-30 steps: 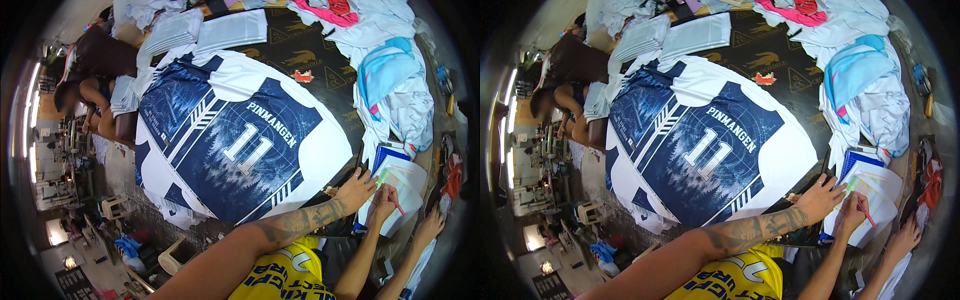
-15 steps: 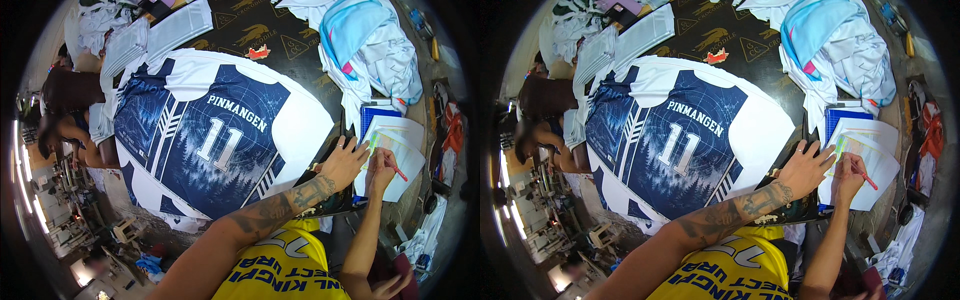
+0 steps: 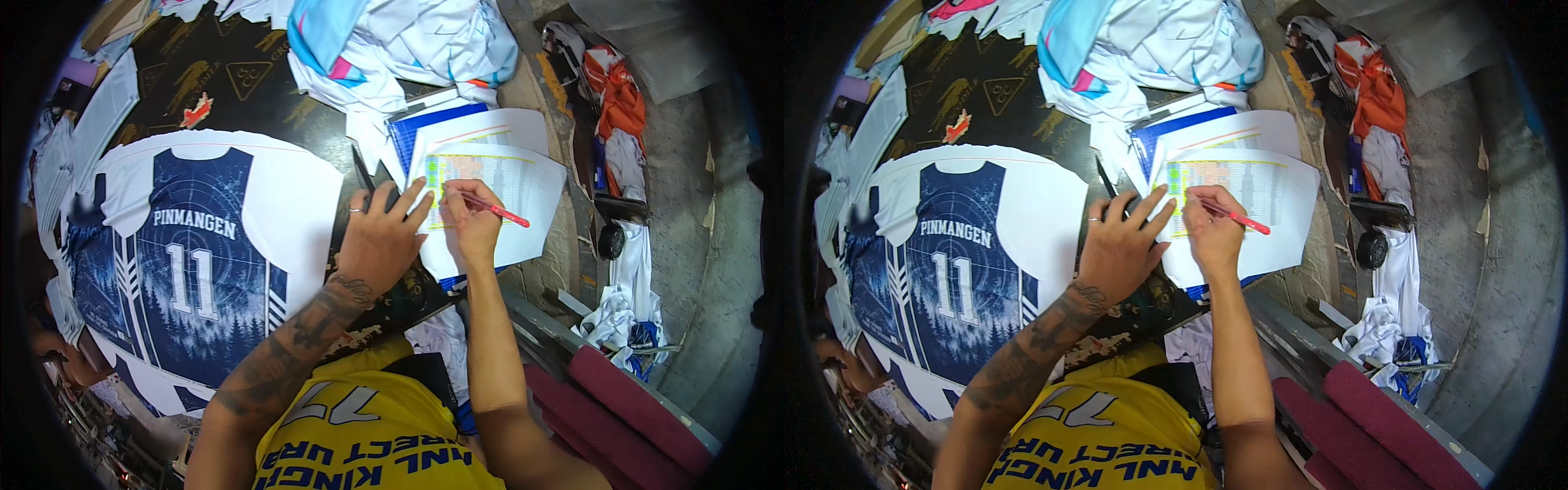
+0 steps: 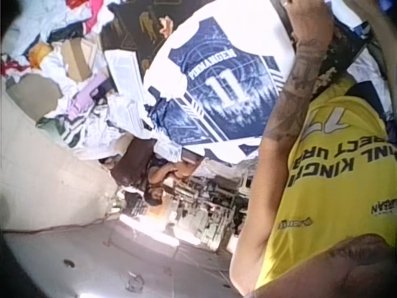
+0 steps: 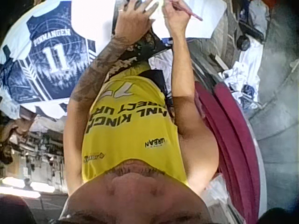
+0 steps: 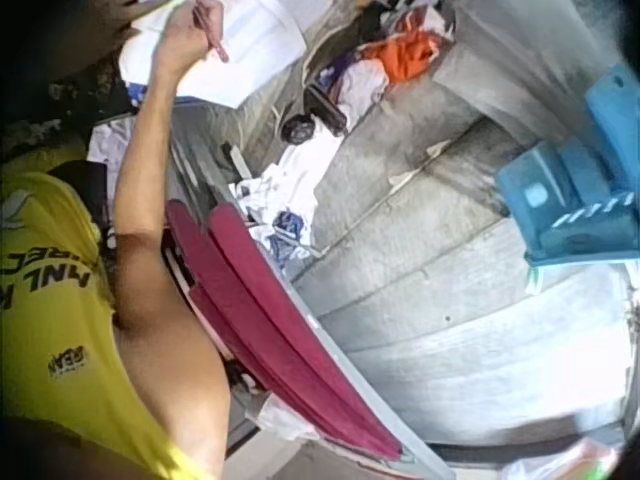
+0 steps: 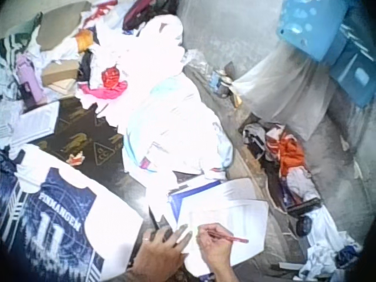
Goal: The person lays out white t-shirts on a table, cuts them with scissors, and writes on a document. The person handles multiple shirts and a notebook, performing repetitive cutting and writing actions.
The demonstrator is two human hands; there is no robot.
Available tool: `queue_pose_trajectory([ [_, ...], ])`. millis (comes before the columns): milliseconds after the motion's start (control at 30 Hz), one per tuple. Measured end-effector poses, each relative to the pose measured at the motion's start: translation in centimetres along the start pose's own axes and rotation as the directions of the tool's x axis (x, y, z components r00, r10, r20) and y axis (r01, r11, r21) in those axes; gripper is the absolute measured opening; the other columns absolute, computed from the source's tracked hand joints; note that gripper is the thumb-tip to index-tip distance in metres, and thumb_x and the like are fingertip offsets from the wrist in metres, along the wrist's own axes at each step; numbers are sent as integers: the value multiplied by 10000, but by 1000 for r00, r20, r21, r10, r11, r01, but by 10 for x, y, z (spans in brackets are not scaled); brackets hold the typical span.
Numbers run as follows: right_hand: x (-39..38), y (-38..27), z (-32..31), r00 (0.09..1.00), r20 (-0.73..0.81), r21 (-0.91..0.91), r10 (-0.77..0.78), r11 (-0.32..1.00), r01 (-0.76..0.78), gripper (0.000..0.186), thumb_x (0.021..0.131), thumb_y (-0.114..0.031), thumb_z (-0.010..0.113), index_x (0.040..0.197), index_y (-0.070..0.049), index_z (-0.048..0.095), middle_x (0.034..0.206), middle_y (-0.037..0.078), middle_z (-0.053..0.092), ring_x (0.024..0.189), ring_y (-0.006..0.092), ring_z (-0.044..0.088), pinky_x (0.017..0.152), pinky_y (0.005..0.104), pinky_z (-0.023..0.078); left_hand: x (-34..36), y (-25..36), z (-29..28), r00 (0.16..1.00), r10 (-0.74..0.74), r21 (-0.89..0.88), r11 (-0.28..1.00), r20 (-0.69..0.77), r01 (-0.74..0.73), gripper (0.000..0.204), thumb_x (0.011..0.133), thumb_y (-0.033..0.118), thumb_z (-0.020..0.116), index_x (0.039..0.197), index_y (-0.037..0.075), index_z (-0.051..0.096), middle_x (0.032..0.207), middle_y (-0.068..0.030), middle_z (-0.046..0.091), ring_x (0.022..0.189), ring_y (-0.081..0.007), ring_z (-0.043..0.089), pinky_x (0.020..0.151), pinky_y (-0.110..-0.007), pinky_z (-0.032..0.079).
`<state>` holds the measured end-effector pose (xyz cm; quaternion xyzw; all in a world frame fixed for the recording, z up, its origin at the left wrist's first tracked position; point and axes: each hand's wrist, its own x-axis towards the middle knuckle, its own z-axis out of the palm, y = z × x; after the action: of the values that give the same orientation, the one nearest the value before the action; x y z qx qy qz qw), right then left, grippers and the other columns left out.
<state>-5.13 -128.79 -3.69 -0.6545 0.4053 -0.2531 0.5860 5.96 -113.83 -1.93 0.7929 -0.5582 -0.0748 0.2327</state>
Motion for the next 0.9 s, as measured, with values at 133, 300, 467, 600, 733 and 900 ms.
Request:
queue_pose_trajectory([
  [133, 0, -10, 5, 997, 11, 56, 79, 995, -80, 24, 991, 9, 699, 1010, 22, 694, 839, 4, 682, 735, 43, 591, 654, 213, 471, 3, 1, -4, 998, -26, -15, 1000, 58, 27, 616, 934, 316, 797, 1508, 180, 616, 1578, -21, 570, 1339, -285, 543, 1123, -519, 394],
  [300, 2, -4, 9, 994, -12, -16, 106, 994, -106, 49, 987, -42, 738, 995, 5, 726, 845, -5, 683, 737, 50, 573, 671, 225, 467, 2, 3, 0, 997, -35, 6, 999, 69, 34, 595, 948, 313, 786, 1505, 190, 614, 1612, -4, 526, 1388, -276, 476, 1153, -502, 348],
  [467, -1, 0, 8, 992, 20, 43, 126, 991, -127, 50, 1009, -36, 706, 984, 4, 690, 791, -23, 646, 662, 27, 526, 582, 211, 415, -1, 4, 4, 997, -39, 44, 998, 62, 36, 605, 945, 314, 789, 1510, 202, 606, 1623, 11, 502, 1414, -269, 428, 1170, -497, 322],
  [600, 1, 0, 11, 999, 6, -108, 40, 993, -39, 44, 1003, -18, 694, 971, -4, 667, 759, -15, 639, 613, 26, 507, 534, 236, 393, 0, 4, 3, 997, -40, 42, 998, 59, 38, 612, 937, 318, 797, 1508, 204, 607, 1621, 16, 502, 1413, -266, 426, 1175, -501, 316],
  [733, 10, -11, 13, 973, 84, -414, -214, 881, 230, 38, 971, 3, 704, 953, -11, 673, 760, 34, 664, 596, 74, 531, 555, 291, 438, 2, 5, 1, 997, -39, 74, 997, 60, 34, 604, 929, 315, 803, 1493, 203, 617, 1622, 18, 502, 1425, -263, 417, 1177, -503, 315],
  [900, -17, -57, -14, 938, 206, -399, -279, 851, 341, 79, 954, -15, 739, 917, -7, 670, 739, 94, 683, 586, 170, 576, 596, 344, 482, 1, 5, 1, 997, -44, 59, 997, 71, 40, 592, 897, 301, 818, 1445, 170, 635, 1568, -13, 553, 1408, -285, 459, 1147, -517, 343],
])
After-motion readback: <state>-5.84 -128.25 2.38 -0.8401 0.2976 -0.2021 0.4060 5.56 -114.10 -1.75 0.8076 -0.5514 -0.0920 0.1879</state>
